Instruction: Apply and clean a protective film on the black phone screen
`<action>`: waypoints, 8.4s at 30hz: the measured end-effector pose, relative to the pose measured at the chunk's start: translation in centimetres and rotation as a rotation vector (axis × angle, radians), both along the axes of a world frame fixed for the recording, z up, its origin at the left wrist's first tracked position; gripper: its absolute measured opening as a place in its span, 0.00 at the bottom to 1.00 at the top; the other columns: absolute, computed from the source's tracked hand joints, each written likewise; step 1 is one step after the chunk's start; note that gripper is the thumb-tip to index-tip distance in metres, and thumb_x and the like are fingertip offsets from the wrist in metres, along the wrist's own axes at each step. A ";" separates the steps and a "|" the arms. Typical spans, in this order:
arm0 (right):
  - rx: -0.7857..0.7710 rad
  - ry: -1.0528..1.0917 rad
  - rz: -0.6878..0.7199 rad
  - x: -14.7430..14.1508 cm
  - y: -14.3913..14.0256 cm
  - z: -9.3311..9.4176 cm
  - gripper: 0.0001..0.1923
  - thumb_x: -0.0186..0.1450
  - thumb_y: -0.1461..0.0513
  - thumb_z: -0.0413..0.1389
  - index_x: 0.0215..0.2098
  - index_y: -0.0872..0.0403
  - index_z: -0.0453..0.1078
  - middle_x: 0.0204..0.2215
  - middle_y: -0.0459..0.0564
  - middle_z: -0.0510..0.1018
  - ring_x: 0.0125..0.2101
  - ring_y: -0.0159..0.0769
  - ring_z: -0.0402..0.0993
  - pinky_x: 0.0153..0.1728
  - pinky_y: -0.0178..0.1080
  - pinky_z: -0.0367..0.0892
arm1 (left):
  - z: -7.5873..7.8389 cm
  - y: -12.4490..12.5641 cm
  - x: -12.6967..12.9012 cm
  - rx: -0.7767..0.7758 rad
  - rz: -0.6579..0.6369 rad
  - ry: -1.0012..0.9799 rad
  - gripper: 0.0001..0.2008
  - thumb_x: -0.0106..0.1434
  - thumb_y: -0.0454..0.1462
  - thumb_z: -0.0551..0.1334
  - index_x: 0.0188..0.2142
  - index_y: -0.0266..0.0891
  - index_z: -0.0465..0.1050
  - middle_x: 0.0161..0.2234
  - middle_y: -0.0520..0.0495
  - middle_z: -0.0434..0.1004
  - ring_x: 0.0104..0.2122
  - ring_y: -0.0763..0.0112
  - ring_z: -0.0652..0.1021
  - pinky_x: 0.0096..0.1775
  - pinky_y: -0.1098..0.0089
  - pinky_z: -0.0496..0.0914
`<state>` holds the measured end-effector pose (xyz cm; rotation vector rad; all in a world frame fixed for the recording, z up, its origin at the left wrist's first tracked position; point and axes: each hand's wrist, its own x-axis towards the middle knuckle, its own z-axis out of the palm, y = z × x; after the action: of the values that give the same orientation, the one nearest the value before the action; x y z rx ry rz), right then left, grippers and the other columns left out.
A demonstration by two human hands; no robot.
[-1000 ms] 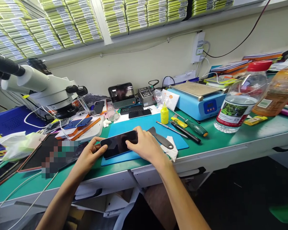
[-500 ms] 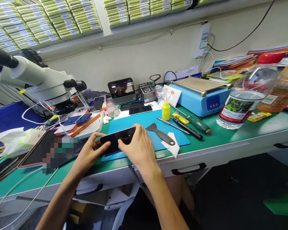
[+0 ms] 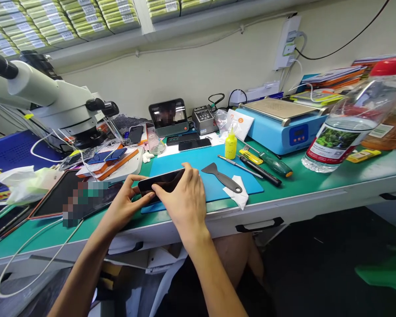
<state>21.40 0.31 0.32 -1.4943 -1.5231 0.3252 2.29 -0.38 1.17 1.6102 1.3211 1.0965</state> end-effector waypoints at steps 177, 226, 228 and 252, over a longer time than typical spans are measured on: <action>-0.305 0.050 0.390 6.4 3.6 2.6 0.23 0.70 0.43 0.69 0.55 0.47 0.81 0.51 0.53 0.87 0.58 0.53 0.79 0.61 0.55 0.72 | 1.4 1.5 -3.9 0.392 -0.090 0.796 0.19 0.84 0.46 0.51 0.60 0.46 0.77 0.57 0.47 0.87 0.55 0.61 0.87 0.59 0.63 0.80; -0.373 -0.093 0.493 8.2 4.5 1.2 0.34 0.66 0.45 0.70 0.68 0.30 0.71 0.69 0.41 0.77 0.69 0.53 0.74 0.69 0.59 0.71 | 0.9 0.3 -3.3 0.002 -0.048 0.494 0.43 0.73 0.48 0.72 0.76 0.77 0.49 0.72 0.57 0.71 0.64 0.61 0.78 0.69 0.57 0.73; -0.371 -0.106 0.479 8.1 4.6 1.2 0.33 0.65 0.45 0.70 0.67 0.31 0.73 0.68 0.42 0.79 0.67 0.54 0.76 0.68 0.59 0.73 | 0.8 0.3 -3.4 0.000 -0.048 0.498 0.43 0.73 0.49 0.72 0.77 0.77 0.48 0.73 0.57 0.70 0.65 0.61 0.78 0.71 0.56 0.72; -0.214 -0.292 0.454 8.6 5.3 0.8 0.35 0.68 0.34 0.64 0.68 0.32 0.73 0.64 0.45 0.84 0.58 0.62 0.85 0.51 0.59 0.84 | 0.7 0.1 -3.6 0.058 -0.081 0.507 0.48 0.74 0.52 0.71 0.80 0.71 0.40 0.75 0.56 0.69 0.71 0.62 0.75 0.74 0.60 0.68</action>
<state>29.97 5.63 1.15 -1.3874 -2.1221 0.5683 -1.26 -0.29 1.88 2.0538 1.5320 0.7037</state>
